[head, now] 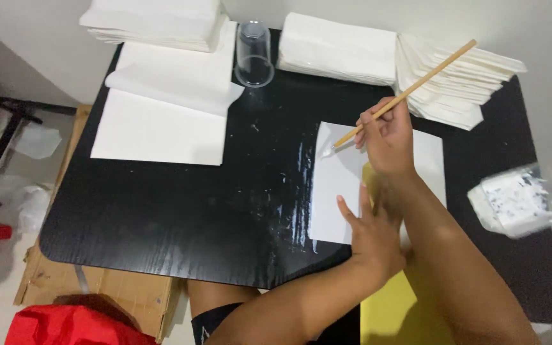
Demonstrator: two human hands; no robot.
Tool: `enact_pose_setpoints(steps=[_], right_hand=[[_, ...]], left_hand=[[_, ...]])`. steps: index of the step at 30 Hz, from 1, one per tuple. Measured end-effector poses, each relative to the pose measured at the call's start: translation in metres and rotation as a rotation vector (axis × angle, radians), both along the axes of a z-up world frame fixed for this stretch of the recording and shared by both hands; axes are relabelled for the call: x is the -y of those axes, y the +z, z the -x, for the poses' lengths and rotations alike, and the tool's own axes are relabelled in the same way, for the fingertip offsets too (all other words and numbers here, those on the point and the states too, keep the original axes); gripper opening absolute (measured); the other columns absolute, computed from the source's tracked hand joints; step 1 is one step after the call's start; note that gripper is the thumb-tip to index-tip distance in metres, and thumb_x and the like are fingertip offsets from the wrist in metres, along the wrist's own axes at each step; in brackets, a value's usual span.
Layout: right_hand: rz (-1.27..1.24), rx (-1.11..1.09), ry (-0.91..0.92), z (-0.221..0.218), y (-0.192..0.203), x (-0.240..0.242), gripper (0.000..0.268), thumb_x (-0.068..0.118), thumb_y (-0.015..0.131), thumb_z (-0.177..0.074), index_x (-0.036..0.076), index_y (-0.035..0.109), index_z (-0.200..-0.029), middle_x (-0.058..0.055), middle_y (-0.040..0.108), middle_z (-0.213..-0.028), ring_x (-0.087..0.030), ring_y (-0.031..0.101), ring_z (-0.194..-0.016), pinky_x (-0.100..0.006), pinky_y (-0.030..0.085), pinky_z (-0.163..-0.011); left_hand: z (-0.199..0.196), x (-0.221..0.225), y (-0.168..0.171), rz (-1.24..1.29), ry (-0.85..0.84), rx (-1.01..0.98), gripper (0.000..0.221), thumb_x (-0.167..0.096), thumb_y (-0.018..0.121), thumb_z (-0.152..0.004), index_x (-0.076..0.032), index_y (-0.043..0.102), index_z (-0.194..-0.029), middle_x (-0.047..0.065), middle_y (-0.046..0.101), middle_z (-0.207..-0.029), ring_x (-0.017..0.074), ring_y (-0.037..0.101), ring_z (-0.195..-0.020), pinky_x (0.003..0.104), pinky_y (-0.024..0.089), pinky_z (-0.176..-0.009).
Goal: Folding paper sheets and applying glue with a brush to assemble paper bags.
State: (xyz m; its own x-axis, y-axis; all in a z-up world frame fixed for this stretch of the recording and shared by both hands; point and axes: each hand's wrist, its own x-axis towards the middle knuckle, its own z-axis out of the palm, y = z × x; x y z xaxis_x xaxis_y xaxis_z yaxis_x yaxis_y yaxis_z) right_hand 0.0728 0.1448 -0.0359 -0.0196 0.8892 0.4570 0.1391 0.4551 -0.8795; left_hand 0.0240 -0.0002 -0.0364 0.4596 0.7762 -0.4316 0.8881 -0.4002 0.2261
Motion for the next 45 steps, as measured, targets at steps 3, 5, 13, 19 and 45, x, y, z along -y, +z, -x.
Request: enact_pose_setpoints(steps=[3, 5, 13, 19, 45], right_hand=[[0.057, 0.076, -0.019, 0.009, 0.006, -0.004, 0.011, -0.001, 0.049, -0.109, 0.002, 0.04, -0.114, -0.013, 0.058, -0.088, -0.015, 0.064, -0.062, -0.027, 0.058, -0.057], [0.094, 0.079, -0.044, 0.013, 0.011, -0.005, 0.01, 0.004, 0.051, -0.11, 0.006, 0.041, -0.111, -0.011, 0.059, -0.088, -0.014, 0.062, -0.062, -0.025, 0.056, -0.057], [0.062, 0.029, -0.13, 0.012, 0.012, -0.01, 0.012, 0.013, 0.051, -0.113, 0.012, 0.04, -0.107, -0.011, 0.058, -0.089, -0.014, 0.058, -0.059, -0.024, 0.05, -0.055], [0.225, 0.028, -0.096, 0.015, 0.006, -0.003, 0.012, 0.007, 0.053, -0.109, 0.012, 0.042, -0.106, -0.008, 0.06, -0.084, -0.014, 0.056, -0.055, -0.024, 0.05, -0.053], [-0.027, 0.0, -0.072, 0.008, 0.001, -0.019, 0.017, 0.003, 0.049, -0.111, 0.011, 0.035, -0.105, -0.011, 0.05, -0.084, -0.015, 0.049, -0.05, -0.025, 0.042, -0.044]], left_hand=[[0.008, -0.001, 0.021, -0.039, 0.005, -0.085, 0.075, -0.051, 0.057, -0.093, -0.025, 0.036, -0.16, 0.002, 0.024, -0.17, 0.0468, -0.009, -0.159, 0.088, -0.009, -0.11], [-0.005, 0.0, -0.017, -0.117, 0.064, -0.006, 0.083, -0.057, 0.05, -0.09, -0.024, 0.025, -0.161, 0.003, 0.016, -0.171, 0.0462, -0.008, -0.159, 0.086, -0.004, -0.111], [-0.014, 0.001, -0.04, -0.211, 0.117, 0.08, 0.096, -0.07, 0.048, -0.085, -0.023, 0.02, -0.162, 0.005, 0.015, -0.17, 0.047, -0.007, -0.159, 0.086, 0.002, -0.111], [-0.014, 0.001, -0.036, -0.165, 0.069, -0.022, 0.089, -0.066, 0.036, -0.091, -0.024, 0.007, -0.164, 0.005, 0.0, -0.173, 0.0479, -0.013, -0.158, 0.087, -0.001, -0.11], [-0.021, 0.003, -0.053, -0.343, 0.19, 0.154, 0.098, -0.072, 0.044, -0.082, -0.023, 0.018, -0.163, 0.003, 0.019, -0.168, 0.0471, 0.002, -0.158, 0.086, 0.001, -0.111]])
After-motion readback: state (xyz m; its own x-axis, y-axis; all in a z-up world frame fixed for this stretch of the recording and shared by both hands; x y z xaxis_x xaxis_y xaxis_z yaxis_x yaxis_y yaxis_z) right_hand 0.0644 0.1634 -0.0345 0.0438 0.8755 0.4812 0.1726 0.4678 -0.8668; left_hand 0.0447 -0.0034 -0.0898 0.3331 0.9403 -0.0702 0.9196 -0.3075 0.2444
